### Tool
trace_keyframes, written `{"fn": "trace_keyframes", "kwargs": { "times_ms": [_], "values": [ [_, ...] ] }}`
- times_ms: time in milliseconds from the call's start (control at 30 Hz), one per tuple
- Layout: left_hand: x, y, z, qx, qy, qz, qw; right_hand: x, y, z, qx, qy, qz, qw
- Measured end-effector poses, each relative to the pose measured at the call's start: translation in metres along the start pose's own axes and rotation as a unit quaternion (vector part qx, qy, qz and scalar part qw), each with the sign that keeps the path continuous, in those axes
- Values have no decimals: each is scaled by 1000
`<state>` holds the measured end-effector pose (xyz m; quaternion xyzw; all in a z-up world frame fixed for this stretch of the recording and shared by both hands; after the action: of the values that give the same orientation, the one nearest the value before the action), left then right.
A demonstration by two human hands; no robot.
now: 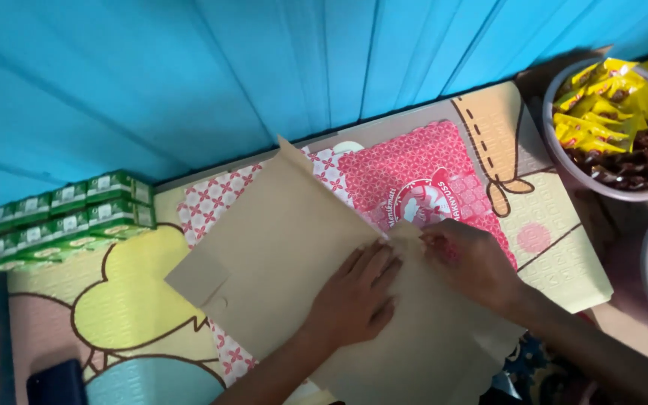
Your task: Manually folding the corners and edges of a cardboard template to assemble a box.
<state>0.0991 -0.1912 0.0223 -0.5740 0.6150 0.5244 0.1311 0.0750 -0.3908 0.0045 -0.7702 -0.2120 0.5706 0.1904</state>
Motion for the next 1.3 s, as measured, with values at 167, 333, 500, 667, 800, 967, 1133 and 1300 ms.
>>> {"fn": "trace_keyframes", "kwargs": {
  "times_ms": [167, 333, 500, 667, 800, 967, 1133, 1300],
  "values": [
    [2, 0, 2, 0, 31, -8, 999, -7, -52, -1, -92, 8, 7, 996],
    [1, 1, 0, -2, 9, -21, 1000, -3, -5, -6, -23, 9, 32, 999],
    [-2, 7, -4, 23, -1, -24, 999, -5, -12, -2, -16, 3, 9, 1000],
    [0, 7, -1, 25, 4, -19, 1000, -14, -57, -4, -215, 34, 107, 970],
    [0, 6, -1, 17, 6, -18, 1000, -19, -29, -18, -42, 49, -23, 998],
    [0, 6, 0, 23, 8, -23, 999, -1, -42, 3, -163, -23, 111, 980],
    [0, 7, 0, 19, 12, -30, 999, -17, -29, -14, -101, 50, 0, 994],
    [-2, 7, -1, 22, 12, -28, 999, -5, -31, 1, -128, 30, 55, 990]
  ]
}}
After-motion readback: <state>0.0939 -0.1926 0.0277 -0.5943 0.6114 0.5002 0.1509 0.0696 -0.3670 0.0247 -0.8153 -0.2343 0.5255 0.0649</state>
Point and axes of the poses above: each hand's wrist, its own z-axis away from the middle knuckle, its own x-axis out of the palm, y = z × x, the point moved 6 cm from there along -z, towards the middle knuckle, and after that the axes turned 8 degrees about y, right-handed, at the moved point
